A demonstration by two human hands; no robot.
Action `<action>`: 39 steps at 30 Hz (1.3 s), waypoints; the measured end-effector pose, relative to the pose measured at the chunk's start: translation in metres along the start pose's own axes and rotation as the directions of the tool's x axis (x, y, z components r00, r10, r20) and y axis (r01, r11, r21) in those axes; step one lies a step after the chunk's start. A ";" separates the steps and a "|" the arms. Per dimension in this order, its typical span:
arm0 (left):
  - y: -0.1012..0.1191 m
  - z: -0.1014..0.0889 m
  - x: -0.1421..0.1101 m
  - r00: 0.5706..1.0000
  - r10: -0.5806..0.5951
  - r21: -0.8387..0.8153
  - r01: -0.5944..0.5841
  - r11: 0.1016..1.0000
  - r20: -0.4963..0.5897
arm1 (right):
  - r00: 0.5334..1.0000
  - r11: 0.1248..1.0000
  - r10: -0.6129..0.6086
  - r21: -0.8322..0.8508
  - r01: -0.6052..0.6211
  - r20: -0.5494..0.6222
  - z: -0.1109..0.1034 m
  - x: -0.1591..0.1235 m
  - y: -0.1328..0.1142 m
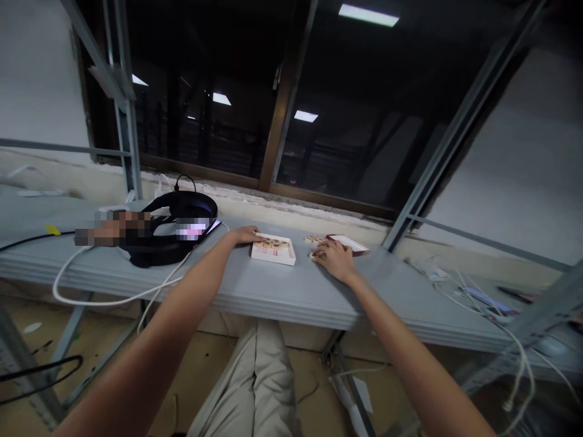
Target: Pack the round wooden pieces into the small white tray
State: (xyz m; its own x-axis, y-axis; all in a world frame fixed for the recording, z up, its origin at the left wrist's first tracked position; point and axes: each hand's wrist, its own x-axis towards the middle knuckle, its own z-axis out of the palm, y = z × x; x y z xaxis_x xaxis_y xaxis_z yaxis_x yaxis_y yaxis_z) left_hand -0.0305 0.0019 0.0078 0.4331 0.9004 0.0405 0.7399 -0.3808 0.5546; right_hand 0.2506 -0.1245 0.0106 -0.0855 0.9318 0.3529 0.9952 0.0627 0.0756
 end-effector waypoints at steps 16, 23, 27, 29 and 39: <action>0.005 -0.001 -0.003 1.000 -0.011 0.042 0.012 0.999 -0.025 | 0.993 0.995 -0.097 -0.003 0.098 0.060 -0.028 0.034 -0.081; 0.004 0.000 -0.003 1.000 0.006 0.053 -0.004 0.999 -0.027 | 0.988 0.990 -0.143 0.009 0.144 -0.053 -0.024 0.030 -0.075; 0.006 -0.001 -0.005 1.000 0.013 0.083 -0.012 0.996 -0.011 | 0.973 0.996 -0.066 0.039 0.076 -0.222 -0.031 0.023 -0.035; 0.007 -0.001 -0.006 1.000 0.007 0.104 -0.006 0.995 -0.010 | 0.984 0.999 0.008 0.050 0.001 -0.179 -0.031 0.016 -0.007; 0.006 -0.001 -0.005 1.000 -0.001 0.124 0.005 0.992 -0.030 | 0.996 0.995 -0.088 -0.039 0.088 0.023 0.006 -0.017 0.043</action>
State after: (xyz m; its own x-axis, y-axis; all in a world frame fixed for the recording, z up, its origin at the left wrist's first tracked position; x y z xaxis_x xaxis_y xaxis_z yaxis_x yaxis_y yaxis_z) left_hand -0.0289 -0.0045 0.0114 0.4169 0.9066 0.0646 0.7998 -0.3997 0.4478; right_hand 0.2956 -0.1354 0.0018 -0.1713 0.9306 0.3236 0.9811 0.1309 0.1428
